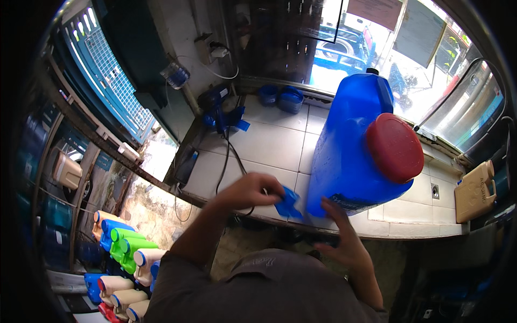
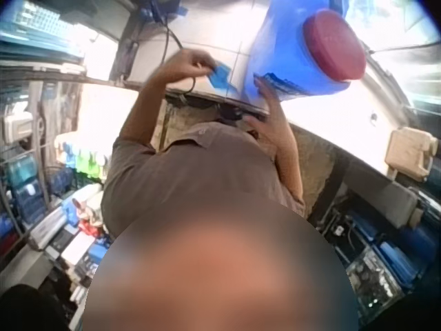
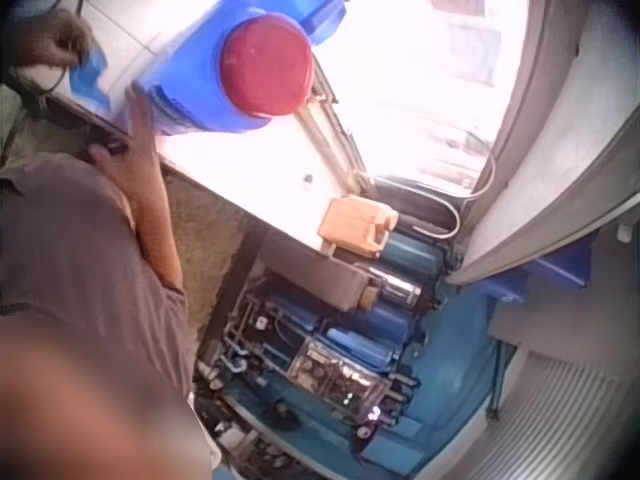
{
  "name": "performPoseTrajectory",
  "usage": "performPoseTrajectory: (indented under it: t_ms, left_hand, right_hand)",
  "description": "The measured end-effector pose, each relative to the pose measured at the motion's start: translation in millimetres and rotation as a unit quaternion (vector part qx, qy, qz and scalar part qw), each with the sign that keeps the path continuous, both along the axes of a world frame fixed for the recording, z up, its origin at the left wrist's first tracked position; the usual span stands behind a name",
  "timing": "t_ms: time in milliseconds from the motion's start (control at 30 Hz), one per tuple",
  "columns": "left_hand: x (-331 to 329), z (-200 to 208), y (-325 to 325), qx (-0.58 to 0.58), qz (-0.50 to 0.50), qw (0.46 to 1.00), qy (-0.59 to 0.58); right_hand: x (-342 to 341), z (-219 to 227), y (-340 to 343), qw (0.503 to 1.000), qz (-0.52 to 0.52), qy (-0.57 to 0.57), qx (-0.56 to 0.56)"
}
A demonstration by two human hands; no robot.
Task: The person repairs a beige plastic container by applying blue tape to its rim and heating it with a heat gun. They then fill a blue plastic container with water from a tap, secure its red cap, and wrap blue tape around the cap.
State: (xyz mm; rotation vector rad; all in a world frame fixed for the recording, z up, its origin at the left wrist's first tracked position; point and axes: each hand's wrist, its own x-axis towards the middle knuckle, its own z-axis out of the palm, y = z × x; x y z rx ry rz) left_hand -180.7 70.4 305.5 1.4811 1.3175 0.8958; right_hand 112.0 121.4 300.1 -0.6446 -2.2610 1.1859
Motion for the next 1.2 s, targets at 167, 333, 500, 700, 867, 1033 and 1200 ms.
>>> performPoseTrajectory:
  t_ms: [167, 333, 500, 700, 867, 1033, 1200]
  left_hand:
    - [21, -13, -29, -0.051, 0.006, 0.997, -0.051]
    - [-30, -54, -44, -0.096, 0.155, 0.982, -0.054]
    - [-126, -129, -23, -0.087, 0.317, 0.931, 0.16]
    - [-214, -179, 32, -0.021, 0.42, 0.809, 0.41]
    - [-113, -105, 63, 0.089, 0.37, 0.89, 0.252]
    - [54, -31, 21, 0.013, 0.015, 0.999, -0.045]
    - [127, -26, 11, -0.032, 0.044, 0.994, -0.098]
  right_hand:
    - [-49, -36, 13, 0.997, 0.008, -0.072, 0.017]
    - [-27, -63, 16, 0.996, -0.027, -0.034, -0.075]
    - [5, -79, 12, 0.98, -0.096, -0.041, -0.172]
    - [32, -62, 12, 0.975, -0.187, 0.025, -0.12]
    - [38, -44, 10, 0.942, -0.229, 0.082, -0.232]
    - [34, -33, 11, 0.927, -0.197, 0.09, -0.306]
    - [31, -31, 7, 0.911, -0.162, 0.179, -0.336]
